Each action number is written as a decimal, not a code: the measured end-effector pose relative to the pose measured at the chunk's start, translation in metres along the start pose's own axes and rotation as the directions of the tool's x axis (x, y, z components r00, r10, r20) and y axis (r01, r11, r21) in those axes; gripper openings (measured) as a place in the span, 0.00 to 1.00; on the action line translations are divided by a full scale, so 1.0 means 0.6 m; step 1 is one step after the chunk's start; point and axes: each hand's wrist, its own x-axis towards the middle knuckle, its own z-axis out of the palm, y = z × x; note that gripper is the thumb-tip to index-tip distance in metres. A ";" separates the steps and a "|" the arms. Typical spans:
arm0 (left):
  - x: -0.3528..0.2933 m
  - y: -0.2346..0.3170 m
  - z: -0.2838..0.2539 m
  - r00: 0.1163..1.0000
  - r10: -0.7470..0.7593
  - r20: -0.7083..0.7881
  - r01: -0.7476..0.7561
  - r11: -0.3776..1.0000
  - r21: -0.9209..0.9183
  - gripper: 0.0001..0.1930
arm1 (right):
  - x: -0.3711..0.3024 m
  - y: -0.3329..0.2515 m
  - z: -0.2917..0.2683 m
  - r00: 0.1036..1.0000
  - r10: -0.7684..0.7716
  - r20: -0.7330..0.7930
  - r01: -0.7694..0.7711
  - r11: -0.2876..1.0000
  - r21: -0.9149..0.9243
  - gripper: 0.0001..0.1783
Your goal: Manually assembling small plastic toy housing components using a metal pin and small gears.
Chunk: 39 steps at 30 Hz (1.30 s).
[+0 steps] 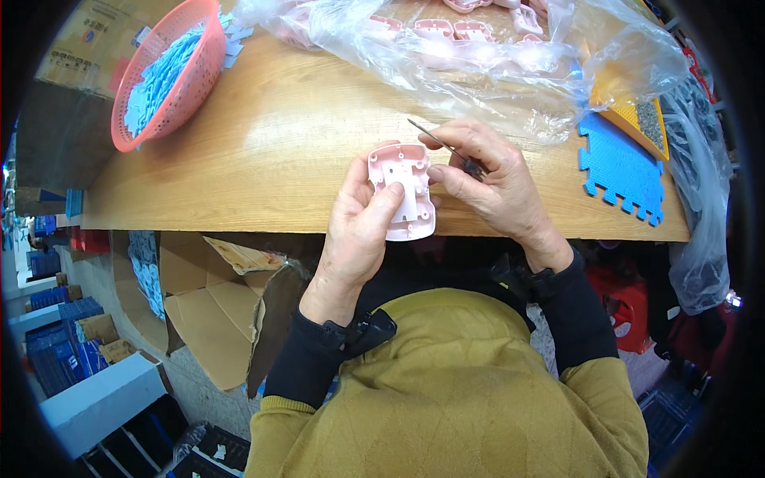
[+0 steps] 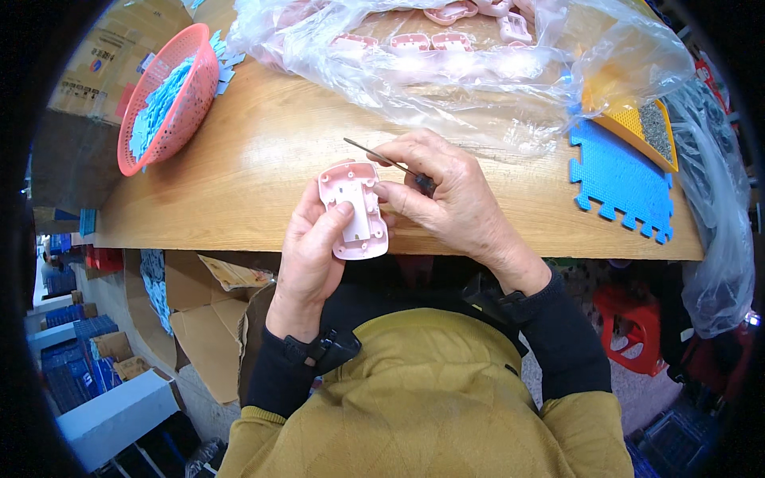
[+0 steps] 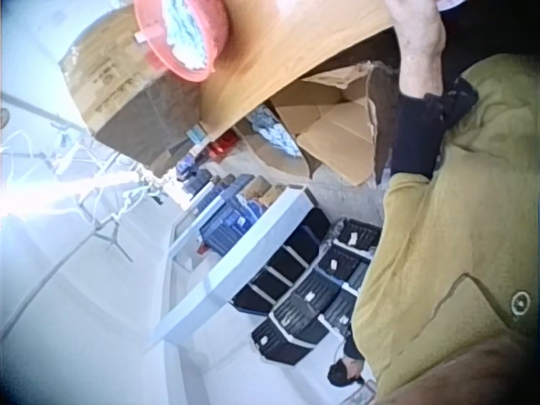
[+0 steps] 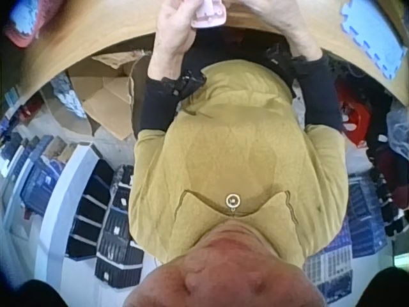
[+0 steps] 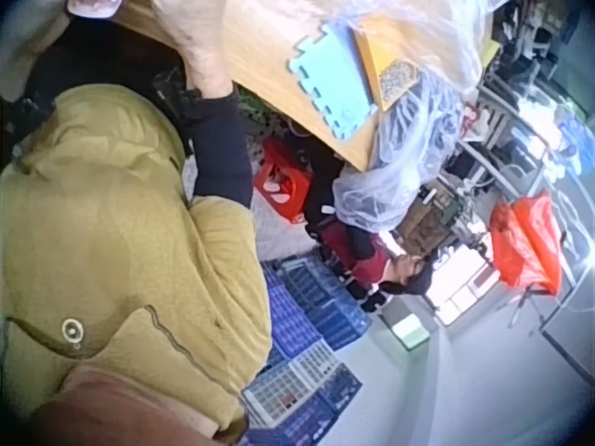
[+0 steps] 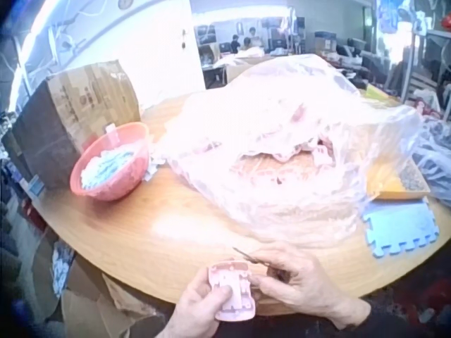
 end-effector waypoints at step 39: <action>-0.012 0.026 0.026 0.990 -0.072 0.122 0.107 0.943 -0.315 0.33 | -0.002 -0.012 0.022 0.982 -0.131 -0.135 0.095 0.964 -0.247 0.16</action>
